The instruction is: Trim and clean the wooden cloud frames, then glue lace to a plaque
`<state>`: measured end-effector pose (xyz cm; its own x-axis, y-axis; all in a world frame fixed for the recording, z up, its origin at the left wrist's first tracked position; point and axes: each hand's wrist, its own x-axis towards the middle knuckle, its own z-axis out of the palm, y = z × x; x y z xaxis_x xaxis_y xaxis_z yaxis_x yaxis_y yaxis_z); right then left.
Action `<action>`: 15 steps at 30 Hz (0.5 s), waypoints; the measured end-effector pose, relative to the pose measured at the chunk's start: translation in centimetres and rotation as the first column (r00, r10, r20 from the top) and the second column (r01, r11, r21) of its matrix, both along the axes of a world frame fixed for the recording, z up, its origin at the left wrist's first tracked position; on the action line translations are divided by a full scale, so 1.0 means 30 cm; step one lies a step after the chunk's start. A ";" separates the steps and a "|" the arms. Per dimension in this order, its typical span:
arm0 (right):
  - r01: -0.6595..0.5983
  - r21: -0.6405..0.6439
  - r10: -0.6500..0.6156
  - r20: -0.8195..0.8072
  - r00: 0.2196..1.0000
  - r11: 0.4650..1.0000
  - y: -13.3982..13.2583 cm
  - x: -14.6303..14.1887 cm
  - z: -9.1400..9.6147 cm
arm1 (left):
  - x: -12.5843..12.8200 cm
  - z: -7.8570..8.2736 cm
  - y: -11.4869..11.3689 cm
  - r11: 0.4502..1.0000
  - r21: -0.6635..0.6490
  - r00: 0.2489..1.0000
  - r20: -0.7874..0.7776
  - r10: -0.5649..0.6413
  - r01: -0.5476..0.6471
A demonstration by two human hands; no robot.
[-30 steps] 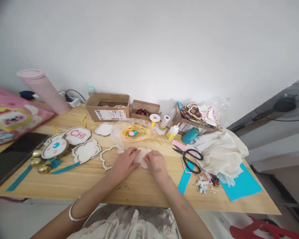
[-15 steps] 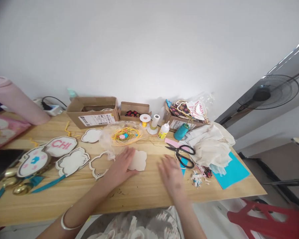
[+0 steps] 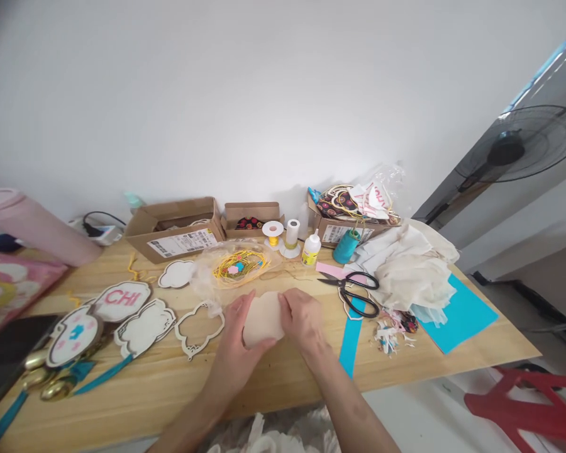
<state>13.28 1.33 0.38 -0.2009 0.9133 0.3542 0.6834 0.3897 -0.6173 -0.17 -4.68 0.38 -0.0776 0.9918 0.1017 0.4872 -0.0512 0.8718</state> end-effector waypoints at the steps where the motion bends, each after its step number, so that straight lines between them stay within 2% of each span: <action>1: 0.016 -0.008 -0.016 -0.007 1.000 1.000 0.003 0.002 0.011 | 0.004 0.008 0.000 1.000 0.001 1.000 0.025 -0.004 0.004; 5: 0.049 -0.194 -0.091 -0.217 0.972 0.980 0.004 0.006 0.032 | 0.004 0.024 0.009 1.000 0.005 0.998 0.056 -0.011 0.010; 7: -0.009 -0.248 -0.070 -0.308 0.949 0.969 0.001 0.012 0.033 | -0.002 0.025 0.013 1.000 0.009 1.000 0.027 -0.008 0.007; 9: -0.078 -0.236 -0.004 -0.330 0.944 0.969 0.000 0.023 0.036 | -0.009 0.026 0.016 1.000 0.026 1.000 -0.031 -0.003 0.004; 12: -0.138 -0.157 0.102 -0.220 0.970 0.978 0.000 0.045 0.055 | -0.020 0.031 0.018 0.996 0.090 0.991 -0.137 -0.011 0.024; 15: -0.159 -0.054 0.163 0.098 0.982 0.986 0.003 0.058 0.093 | -0.025 0.041 0.017 0.987 0.122 0.971 -0.227 -0.077 0.107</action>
